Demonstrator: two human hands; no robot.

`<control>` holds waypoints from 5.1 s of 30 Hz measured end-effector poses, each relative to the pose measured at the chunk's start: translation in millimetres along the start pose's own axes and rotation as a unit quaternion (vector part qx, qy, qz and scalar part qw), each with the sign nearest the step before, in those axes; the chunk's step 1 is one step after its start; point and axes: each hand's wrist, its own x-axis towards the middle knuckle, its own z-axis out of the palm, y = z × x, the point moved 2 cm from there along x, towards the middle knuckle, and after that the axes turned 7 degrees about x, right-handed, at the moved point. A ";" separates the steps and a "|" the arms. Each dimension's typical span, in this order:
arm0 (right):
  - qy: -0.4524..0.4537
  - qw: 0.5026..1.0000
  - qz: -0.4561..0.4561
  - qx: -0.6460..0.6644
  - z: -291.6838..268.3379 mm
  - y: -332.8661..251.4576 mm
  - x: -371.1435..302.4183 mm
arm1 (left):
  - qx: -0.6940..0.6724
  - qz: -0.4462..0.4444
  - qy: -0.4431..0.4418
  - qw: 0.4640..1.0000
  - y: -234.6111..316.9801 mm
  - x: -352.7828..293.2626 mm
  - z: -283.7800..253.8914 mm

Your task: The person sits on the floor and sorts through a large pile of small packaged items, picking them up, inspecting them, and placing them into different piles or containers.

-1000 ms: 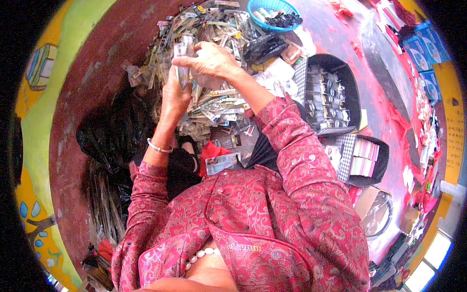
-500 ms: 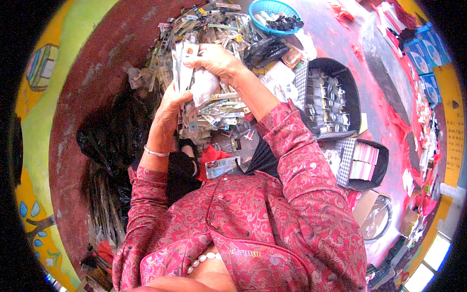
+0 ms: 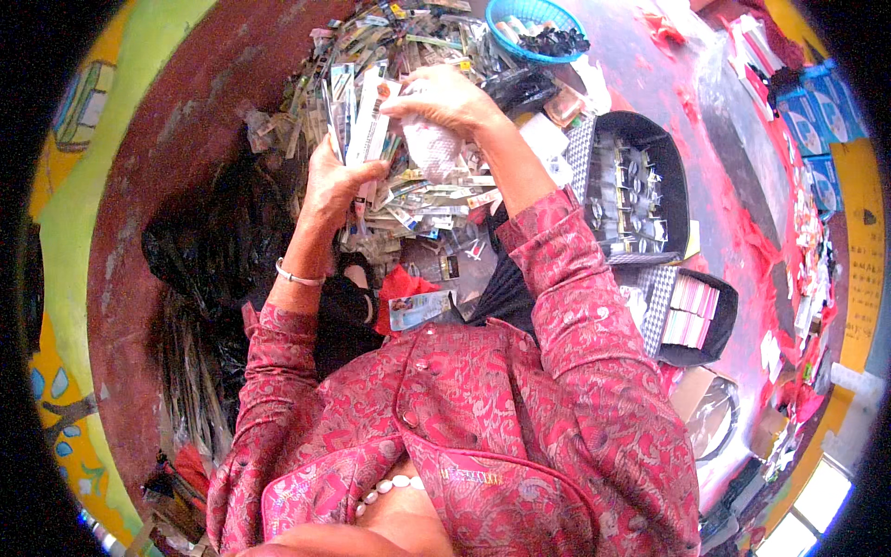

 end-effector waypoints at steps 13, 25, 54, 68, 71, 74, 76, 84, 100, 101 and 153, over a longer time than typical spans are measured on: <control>0.151 0.893 -0.363 -0.221 26.2 -32.9 -13.9 | -0.091 -0.039 -0.069 0.993 17.4 -11.5 11.4; 0.073 0.877 -0.398 -0.261 38.2 -29.0 -24.0 | -0.177 -0.103 -0.096 0.974 -0.9 -2.7 13.2; 0.351 0.902 -0.247 -0.055 -25.3 -43.2 -17.8 | -0.125 -0.133 -0.117 0.976 -1.2 -6.8 13.9; 0.455 0.784 -0.251 -0.340 -40.7 -10.5 13.9 | -0.248 -0.163 -0.221 0.929 -20.0 -0.8 2.3; 0.433 0.886 -0.119 -0.118 -64.9 -32.9 -18.0 | -0.356 -0.286 -0.094 0.885 -58.4 21.4 -18.4; 0.427 0.888 -0.158 0.066 -75.4 -7.6 -9.0 | -0.417 -0.274 -0.113 0.859 -69.2 25.5 -20.8; 0.341 0.904 -0.255 0.046 -113.4 26.7 -2.3 | -0.389 -0.276 -0.115 0.872 -63.7 22.1 -7.2; 0.400 0.879 -0.131 0.224 -237.4 153.0 -140.3 | -0.307 -0.283 -0.122 0.900 -48.6 23.9 16.2; 0.448 0.803 0.203 0.337 -174.8 310.6 -273.7 | -0.272 -0.257 -0.146 0.916 -51.3 31.1 59.4; 0.465 0.815 0.227 0.261 -180.6 343.5 -280.4 | -0.281 -0.252 -0.162 0.912 -51.5 31.5 59.9; -0.309 0.784 0.249 0.477 91.9 29.3 -53.1 | -0.412 -0.017 -0.147 0.899 0.9 10.1 -13.5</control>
